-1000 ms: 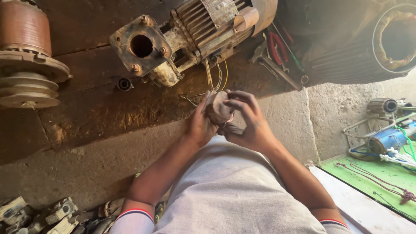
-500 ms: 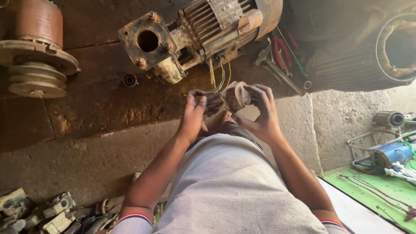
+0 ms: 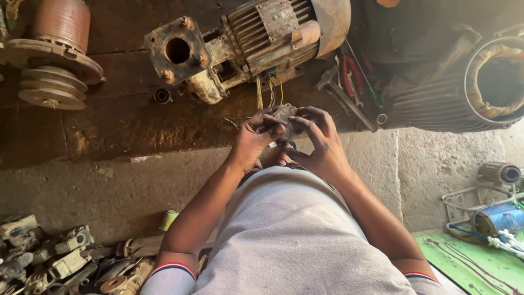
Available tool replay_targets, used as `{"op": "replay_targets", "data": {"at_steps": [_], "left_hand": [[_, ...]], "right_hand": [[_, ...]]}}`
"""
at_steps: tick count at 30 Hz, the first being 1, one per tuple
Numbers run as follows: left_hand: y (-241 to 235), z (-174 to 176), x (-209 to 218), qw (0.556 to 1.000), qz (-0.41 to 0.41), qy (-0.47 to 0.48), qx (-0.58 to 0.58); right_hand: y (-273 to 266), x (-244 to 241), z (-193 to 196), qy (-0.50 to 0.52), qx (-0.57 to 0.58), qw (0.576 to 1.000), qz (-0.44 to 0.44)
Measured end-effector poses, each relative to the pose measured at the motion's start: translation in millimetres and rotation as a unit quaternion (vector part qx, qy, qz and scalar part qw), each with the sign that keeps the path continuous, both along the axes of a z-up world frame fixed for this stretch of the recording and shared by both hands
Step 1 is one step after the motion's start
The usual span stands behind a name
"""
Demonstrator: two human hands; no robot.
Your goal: The person uses a screwdriver to remove screws from the terminal box cover of an electric motor. They then remove the cover, handle the internal wiring and a small black component, and place the cover back onto the motor.
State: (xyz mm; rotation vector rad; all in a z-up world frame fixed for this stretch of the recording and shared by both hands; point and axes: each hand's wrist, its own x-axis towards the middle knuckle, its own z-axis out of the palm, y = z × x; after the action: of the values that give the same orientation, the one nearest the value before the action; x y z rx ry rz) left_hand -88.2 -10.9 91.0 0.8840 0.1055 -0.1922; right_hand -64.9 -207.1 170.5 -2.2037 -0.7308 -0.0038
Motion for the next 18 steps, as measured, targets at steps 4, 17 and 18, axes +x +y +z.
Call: {"op": "replay_targets", "data": {"at_steps": [4,17,18], "left_hand": [[-7,-2,-7,0.999,-0.021,0.029,-0.019],[-37,-5,-27,0.992,0.047,0.033,0.11],[-38,-2,-26,0.991,0.072,0.017,0.114]], "right_hand": [[-12,6,1,-0.027,0.054,0.998,0.014],[-50,9,-29,-0.001,0.156,0.987,0.043],[-55,9,-34,0.063,0.214,0.974,0.03]]}}
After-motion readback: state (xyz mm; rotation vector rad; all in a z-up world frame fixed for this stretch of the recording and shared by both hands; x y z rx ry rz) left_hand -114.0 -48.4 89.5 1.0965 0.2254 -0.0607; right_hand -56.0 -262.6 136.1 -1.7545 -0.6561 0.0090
